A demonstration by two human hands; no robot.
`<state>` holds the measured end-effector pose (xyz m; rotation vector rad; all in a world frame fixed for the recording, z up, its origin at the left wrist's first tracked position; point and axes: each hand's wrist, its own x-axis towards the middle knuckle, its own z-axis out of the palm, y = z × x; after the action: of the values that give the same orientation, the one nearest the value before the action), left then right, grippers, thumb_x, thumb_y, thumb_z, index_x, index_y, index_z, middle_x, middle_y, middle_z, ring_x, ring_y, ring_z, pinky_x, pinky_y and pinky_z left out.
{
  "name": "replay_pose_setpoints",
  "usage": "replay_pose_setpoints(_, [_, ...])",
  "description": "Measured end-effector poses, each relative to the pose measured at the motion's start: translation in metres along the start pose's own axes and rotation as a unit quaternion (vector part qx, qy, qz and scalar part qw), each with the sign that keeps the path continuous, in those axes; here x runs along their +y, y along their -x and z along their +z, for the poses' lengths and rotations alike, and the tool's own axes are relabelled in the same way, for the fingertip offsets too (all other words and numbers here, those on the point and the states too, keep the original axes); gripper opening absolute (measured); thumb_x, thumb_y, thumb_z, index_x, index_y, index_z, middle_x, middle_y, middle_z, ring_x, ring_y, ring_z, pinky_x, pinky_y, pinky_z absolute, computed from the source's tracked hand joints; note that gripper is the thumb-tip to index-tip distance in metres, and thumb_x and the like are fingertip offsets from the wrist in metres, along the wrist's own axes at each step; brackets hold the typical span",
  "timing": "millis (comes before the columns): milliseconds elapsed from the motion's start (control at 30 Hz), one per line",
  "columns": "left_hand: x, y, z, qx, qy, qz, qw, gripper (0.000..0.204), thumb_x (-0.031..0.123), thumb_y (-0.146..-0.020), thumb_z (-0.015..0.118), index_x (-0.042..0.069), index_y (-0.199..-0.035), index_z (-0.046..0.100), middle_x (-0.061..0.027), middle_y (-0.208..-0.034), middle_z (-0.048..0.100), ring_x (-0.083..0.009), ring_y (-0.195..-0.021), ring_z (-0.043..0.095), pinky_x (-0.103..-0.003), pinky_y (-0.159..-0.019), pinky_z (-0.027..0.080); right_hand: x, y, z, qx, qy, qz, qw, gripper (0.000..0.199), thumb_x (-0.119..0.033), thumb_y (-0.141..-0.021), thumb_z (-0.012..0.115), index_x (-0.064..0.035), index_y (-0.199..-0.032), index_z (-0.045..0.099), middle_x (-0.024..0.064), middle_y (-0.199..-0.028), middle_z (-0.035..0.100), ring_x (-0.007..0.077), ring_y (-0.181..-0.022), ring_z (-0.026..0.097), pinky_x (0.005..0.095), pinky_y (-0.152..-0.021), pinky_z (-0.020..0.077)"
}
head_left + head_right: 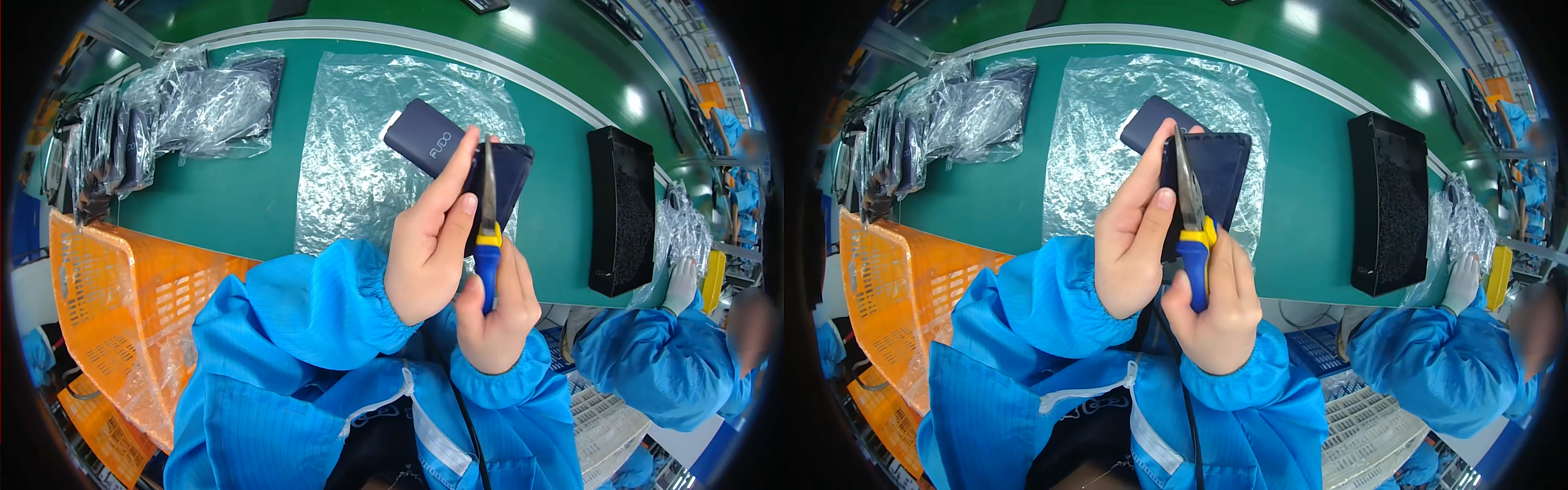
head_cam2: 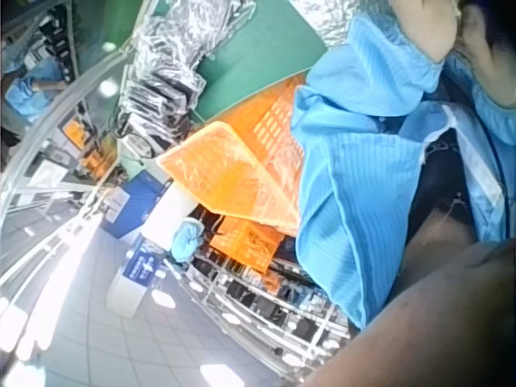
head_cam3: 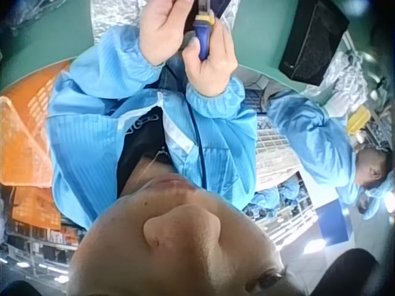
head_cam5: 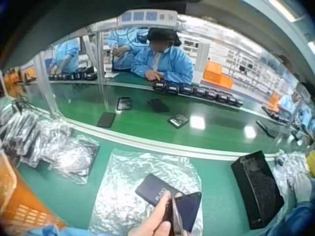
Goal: Assembling or inspecting electronic device components at a factory workbench using pliers and gloves.
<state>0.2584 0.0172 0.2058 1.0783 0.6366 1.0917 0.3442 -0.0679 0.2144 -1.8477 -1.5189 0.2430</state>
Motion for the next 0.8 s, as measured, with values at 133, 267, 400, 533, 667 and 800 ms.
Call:
replay_pose_setpoints(133, [0.003, 0.002, -0.003, -0.028, -0.083, 0.078, 0.993, 0.050, -0.003, -0.090, 0.036, 0.004, -0.138, 0.025, -0.0150, -0.130, 0.045, -0.0165, -0.112, 0.048, -0.024, -0.092, 0.036, 0.004, 0.001, -0.014, -0.077, -0.207, 0.044, 0.974, 0.039, -0.018, -0.081, 0.055, 0.0109, -0.108, 0.051, 0.0194, -0.091, 0.059, 0.0259, -0.073, 0.060, 0.0293, -0.065, 0.0484])
replay_pose_setpoints(267, [0.004, 0.007, -0.002, -0.025, 0.014, 0.019, 0.999, 0.050, -0.006, -0.088, 0.035, 0.001, -0.136, 0.025, -0.0156, -0.127, 0.049, -0.0177, -0.113, 0.049, -0.024, -0.092, 0.037, 0.004, 0.001, -0.018, -0.164, -0.438, 0.158, 0.870, 0.058, -0.044, -0.089, 0.042, 0.0102, -0.105, 0.052, 0.0144, -0.084, 0.059, 0.0182, -0.068, 0.058, 0.0267, -0.061, 0.0467])
replay_pose_setpoints(400, [0.005, 0.006, -0.001, -0.034, 0.060, 0.039, 0.997, 0.044, -0.007, -0.088, 0.033, -0.001, -0.131, 0.030, -0.0169, -0.124, 0.051, -0.0161, -0.110, 0.051, -0.024, -0.092, 0.038, 0.006, -0.004, -0.023, -0.246, -0.516, 0.229, 0.788, 0.074, -0.060, -0.083, 0.037, 0.0084, -0.107, 0.049, 0.0155, -0.082, 0.059, 0.0205, -0.067, 0.058, 0.0292, -0.062, 0.0471])
replay_pose_setpoints(533, [0.008, 0.009, 0.002, -0.036, 0.073, 0.033, 0.996, 0.042, -0.007, -0.088, 0.033, -0.002, -0.130, 0.031, -0.0177, -0.124, 0.050, -0.0165, -0.109, 0.051, -0.025, -0.091, 0.040, 0.017, -0.003, -0.023, -0.298, -0.599, 0.272, 0.692, 0.079, -0.064, -0.075, 0.041, 0.0074, -0.108, 0.048, 0.0171, -0.082, 0.058, 0.0235, -0.065, 0.058, 0.0304, -0.057, 0.0464])
replay_pose_setpoints(667, [0.006, 0.008, -0.004, -0.051, 0.041, -0.022, 0.998, 0.042, -0.009, -0.087, 0.033, -0.003, -0.129, 0.031, -0.0188, -0.123, 0.051, -0.0196, -0.112, 0.051, -0.027, -0.093, 0.040, 0.027, 0.003, -0.019, -0.294, -0.679, 0.309, 0.598, 0.072, -0.058, -0.073, 0.045, 0.0071, -0.105, 0.049, 0.0202, -0.085, 0.057, 0.0261, -0.059, 0.057, 0.0322, -0.049, 0.0455])
replay_pose_setpoints(800, [0.007, 0.009, -0.001, -0.076, 0.005, 0.101, 0.992, 0.041, -0.012, -0.086, 0.033, -0.005, -0.126, 0.033, -0.0202, -0.124, 0.049, -0.0246, -0.116, 0.048, -0.029, -0.095, 0.039, 0.034, 0.010, -0.022, -0.318, -0.790, 0.306, 0.425, 0.068, -0.054, -0.073, 0.046, 0.0068, -0.103, 0.049, 0.0228, -0.084, 0.056, 0.0293, -0.056, 0.056, 0.0351, -0.047, 0.0456])
